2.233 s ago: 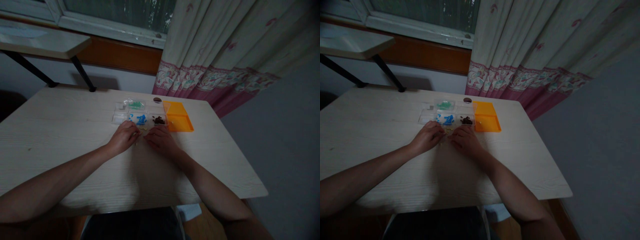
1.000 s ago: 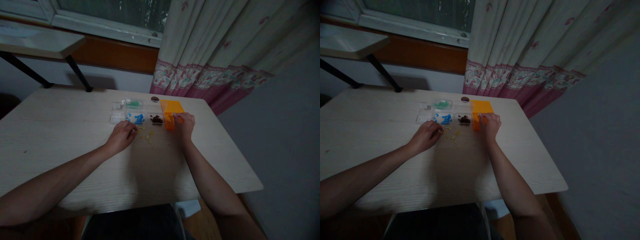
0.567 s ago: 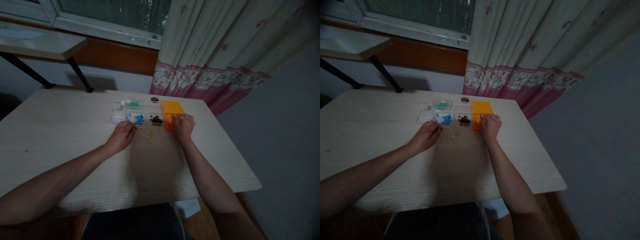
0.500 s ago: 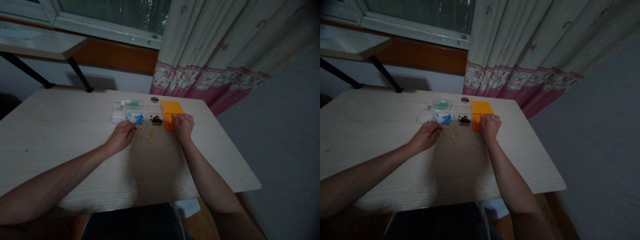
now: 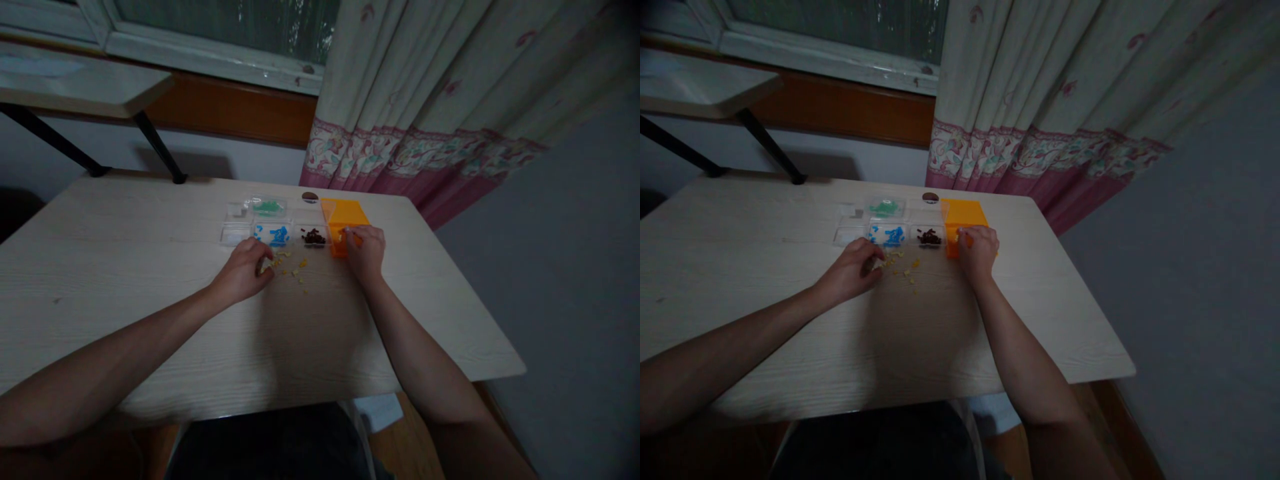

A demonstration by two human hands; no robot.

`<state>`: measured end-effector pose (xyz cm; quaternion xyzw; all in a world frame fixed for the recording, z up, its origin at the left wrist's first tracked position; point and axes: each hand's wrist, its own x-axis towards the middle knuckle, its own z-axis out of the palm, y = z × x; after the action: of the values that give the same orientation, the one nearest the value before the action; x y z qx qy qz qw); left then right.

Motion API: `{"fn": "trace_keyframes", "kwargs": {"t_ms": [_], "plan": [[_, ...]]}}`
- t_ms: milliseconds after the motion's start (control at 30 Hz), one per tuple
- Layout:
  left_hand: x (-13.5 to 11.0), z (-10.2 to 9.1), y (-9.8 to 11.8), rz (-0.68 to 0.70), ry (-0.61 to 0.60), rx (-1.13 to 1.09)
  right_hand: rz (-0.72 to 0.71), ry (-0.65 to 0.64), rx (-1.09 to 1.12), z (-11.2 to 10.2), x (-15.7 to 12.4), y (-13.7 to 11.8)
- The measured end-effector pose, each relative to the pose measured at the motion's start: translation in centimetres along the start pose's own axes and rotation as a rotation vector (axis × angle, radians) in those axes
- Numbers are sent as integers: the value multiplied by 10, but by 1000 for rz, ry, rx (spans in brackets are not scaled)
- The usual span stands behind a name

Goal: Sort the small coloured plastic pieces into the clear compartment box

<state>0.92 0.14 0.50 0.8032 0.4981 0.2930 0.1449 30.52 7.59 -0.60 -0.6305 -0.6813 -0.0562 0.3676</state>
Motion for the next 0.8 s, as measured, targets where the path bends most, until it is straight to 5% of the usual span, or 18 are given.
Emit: {"fn": "trace_keyframes", "kwargs": {"t_ms": [267, 800], "plan": [[-3, 2, 3, -42, 35, 14, 6, 2, 34, 0, 0, 1], [-5, -1, 8, 97, -4, 268, -85, -20, 79, 1, 0, -1]]}}
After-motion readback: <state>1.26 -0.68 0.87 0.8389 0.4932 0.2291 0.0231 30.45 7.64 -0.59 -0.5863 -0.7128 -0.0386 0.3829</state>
